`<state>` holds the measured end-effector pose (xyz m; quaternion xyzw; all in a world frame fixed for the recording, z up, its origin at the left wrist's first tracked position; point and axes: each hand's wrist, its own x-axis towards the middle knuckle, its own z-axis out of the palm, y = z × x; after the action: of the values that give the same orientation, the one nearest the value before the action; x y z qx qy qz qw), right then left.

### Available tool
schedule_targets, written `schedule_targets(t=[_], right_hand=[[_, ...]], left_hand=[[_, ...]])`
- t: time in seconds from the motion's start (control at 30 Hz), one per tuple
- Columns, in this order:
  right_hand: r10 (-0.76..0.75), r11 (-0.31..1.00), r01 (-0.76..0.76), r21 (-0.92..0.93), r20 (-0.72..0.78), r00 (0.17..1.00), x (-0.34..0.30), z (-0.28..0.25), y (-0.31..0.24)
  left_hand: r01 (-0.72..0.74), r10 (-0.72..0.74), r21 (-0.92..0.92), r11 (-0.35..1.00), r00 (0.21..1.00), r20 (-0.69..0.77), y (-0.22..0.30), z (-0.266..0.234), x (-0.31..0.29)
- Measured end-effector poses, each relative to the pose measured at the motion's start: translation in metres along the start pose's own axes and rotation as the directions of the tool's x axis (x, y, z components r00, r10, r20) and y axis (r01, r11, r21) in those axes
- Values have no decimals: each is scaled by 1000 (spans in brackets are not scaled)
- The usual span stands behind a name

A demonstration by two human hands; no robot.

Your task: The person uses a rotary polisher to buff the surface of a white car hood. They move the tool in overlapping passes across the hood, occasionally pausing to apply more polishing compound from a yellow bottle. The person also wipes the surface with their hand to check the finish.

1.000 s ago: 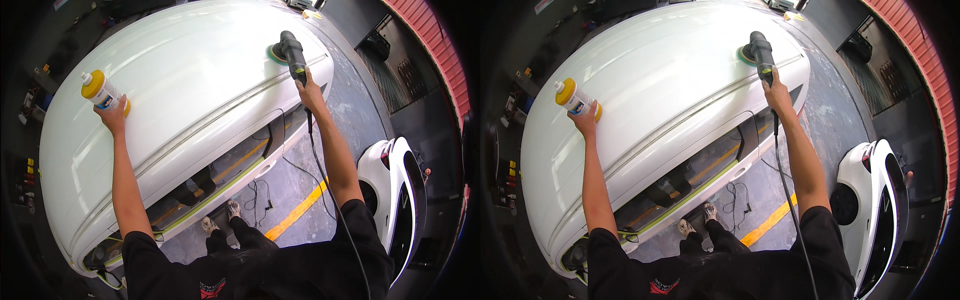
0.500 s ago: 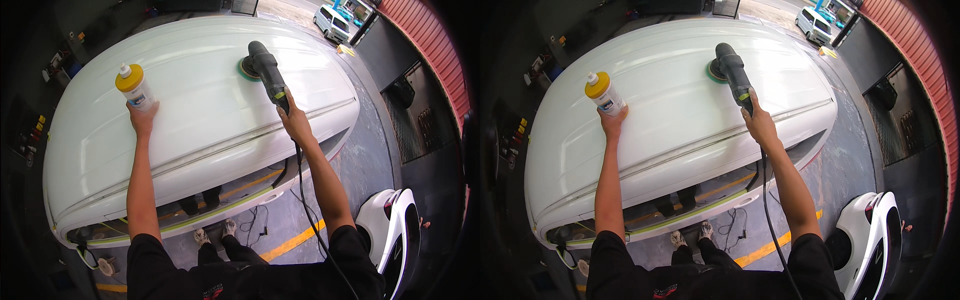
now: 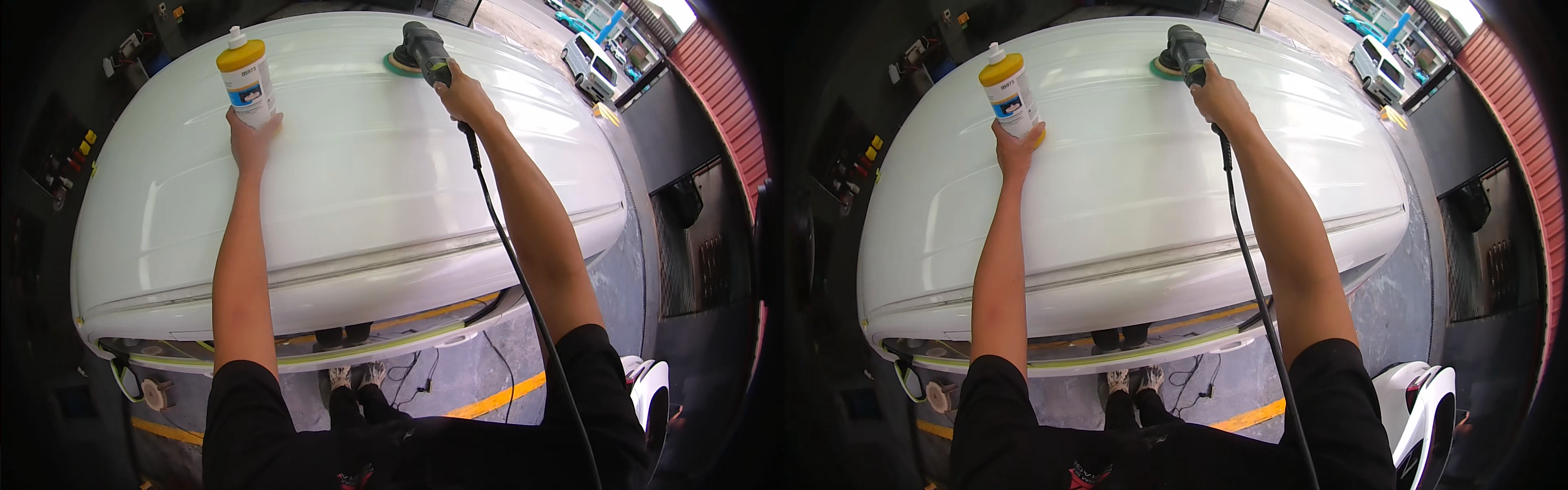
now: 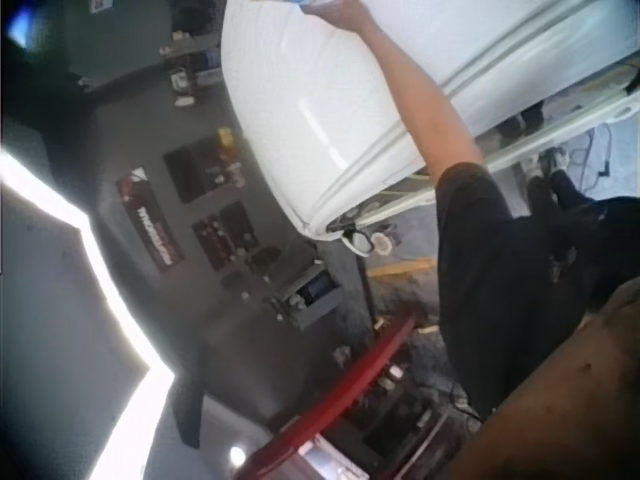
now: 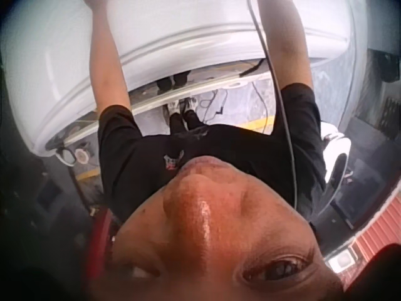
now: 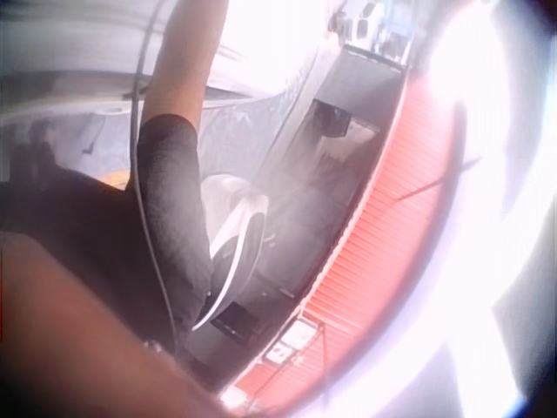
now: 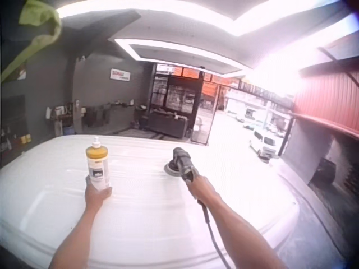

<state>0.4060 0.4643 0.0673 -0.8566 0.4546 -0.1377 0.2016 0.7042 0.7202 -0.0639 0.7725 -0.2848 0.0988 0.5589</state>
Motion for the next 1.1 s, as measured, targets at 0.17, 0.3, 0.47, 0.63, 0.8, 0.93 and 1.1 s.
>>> schedule_targets(t=[0.17, 0.3, 0.47, 0.63, 0.8, 0.93, 1.1], right_hand=[[-175, 984, 175, -32, 9, 985, 16, 41, -60], [-210, 976, 215, -32, 119, 970, 26, 66, -114], [-266, 955, 281, -97, 146, 953, 37, 76, -155], [-254, 947, 274, -169, 128, 959, 35, 60, -150], [-158, 972, 177, -154, 129, 979, 35, 32, -107], [-105, 982, 112, -152, 54, 993, 38, 10, -60], [93, 981, -93, -171, -10, 996, 46, -16, -14]], left_hand=[[34, -34, 23, 999, 999, -16, 4, 7, -2], [69, -68, 48, 996, 998, -9, 9, 5, 1], [57, -57, 4, 998, 998, 9, 5, 3, 1], [87, -87, -2, 996, 996, 17, 8, 1, 2], [119, -118, -36, 992, 993, 26, 19, -6, 1], [158, -155, -74, 985, 987, 44, 23, -7, 0], [127, -126, -35, 991, 992, 31, 20, -5, 1]])
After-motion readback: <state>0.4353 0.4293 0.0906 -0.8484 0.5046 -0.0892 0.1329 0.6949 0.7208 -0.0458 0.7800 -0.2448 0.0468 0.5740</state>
